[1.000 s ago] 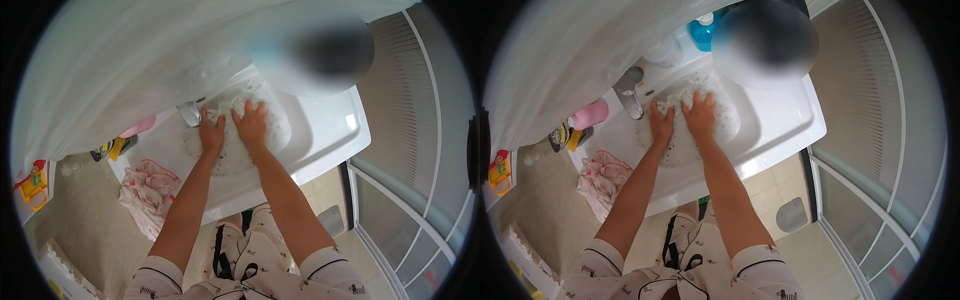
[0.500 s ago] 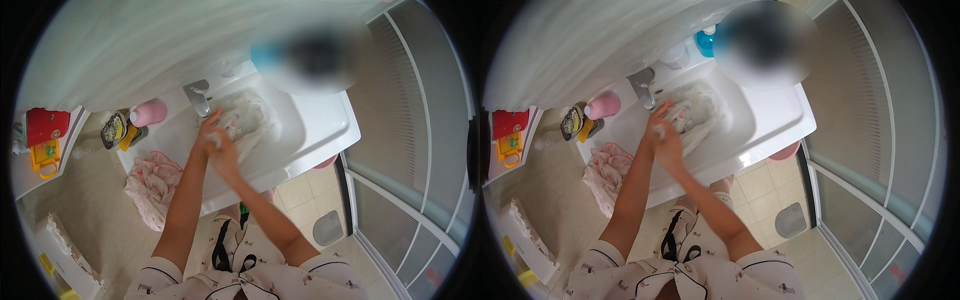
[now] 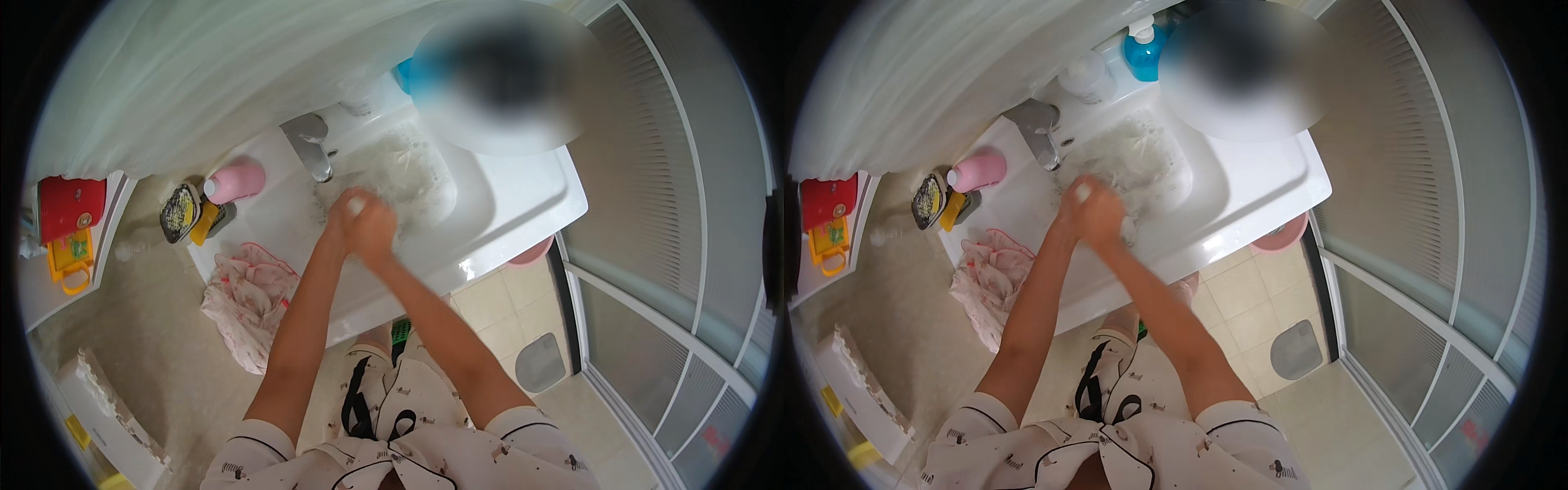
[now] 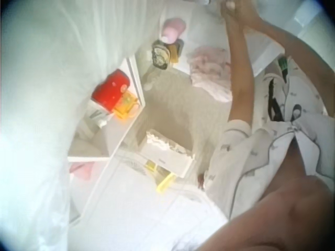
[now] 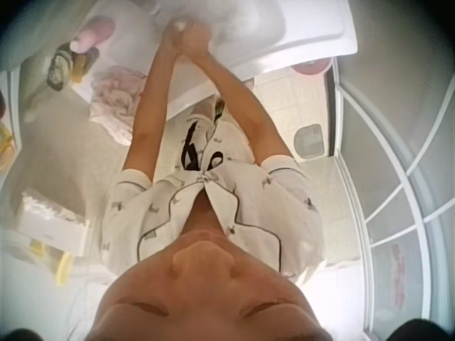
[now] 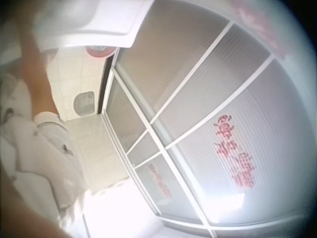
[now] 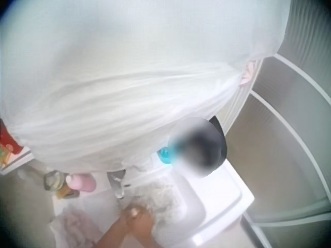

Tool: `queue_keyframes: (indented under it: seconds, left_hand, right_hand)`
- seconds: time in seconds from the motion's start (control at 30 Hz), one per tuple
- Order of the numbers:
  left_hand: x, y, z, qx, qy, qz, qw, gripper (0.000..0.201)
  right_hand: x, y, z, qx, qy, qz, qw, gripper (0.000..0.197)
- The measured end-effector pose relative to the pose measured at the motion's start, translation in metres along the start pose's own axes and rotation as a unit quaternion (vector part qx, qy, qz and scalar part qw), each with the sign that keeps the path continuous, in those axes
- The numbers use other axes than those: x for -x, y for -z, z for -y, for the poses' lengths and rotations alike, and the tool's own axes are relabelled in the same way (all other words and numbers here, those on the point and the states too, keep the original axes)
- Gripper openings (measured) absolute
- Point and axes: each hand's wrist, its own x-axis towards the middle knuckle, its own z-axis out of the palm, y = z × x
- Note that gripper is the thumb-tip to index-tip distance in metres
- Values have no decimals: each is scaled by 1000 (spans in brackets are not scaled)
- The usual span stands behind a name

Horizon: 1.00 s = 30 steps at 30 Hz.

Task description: The person washes a white cloth by hand in a white sink filled with soapy water. They repeatedly scrub, squeeze, and rinse the cloth under running water from the faucet, occasionally lifting and wringing it out before submerging it again.

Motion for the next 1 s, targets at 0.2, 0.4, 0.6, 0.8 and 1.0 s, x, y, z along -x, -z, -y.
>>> queue_keyframes:
  seconds: [0.2, 0.4, 0.6, 0.8, 1.0]
  left_hand:
    - [-25, 23, -25, -48, -228, 185, 955, 28]
    - [-42, -4, -14, -78, -244, -41, 966, 59]
    - [-77, 6, -7, -353, -280, -200, 870, 54]
    - [-34, -18, -19, -25, -95, 48, 994, 31]
    - [-26, 29, -27, 133, -8, 334, 933, 34]
  right_hand:
    - [-72, 24, -60, -10, -151, -44, 988, 34]
    - [-58, 15, -70, 157, -117, 78, 977, 56]
    - [-66, -7, -85, 257, -76, 133, 954, 51]
    - [-57, 18, -79, -36, -238, 92, 966, 46]
    - [18, 10, 32, -41, 5, 112, 993, 37]
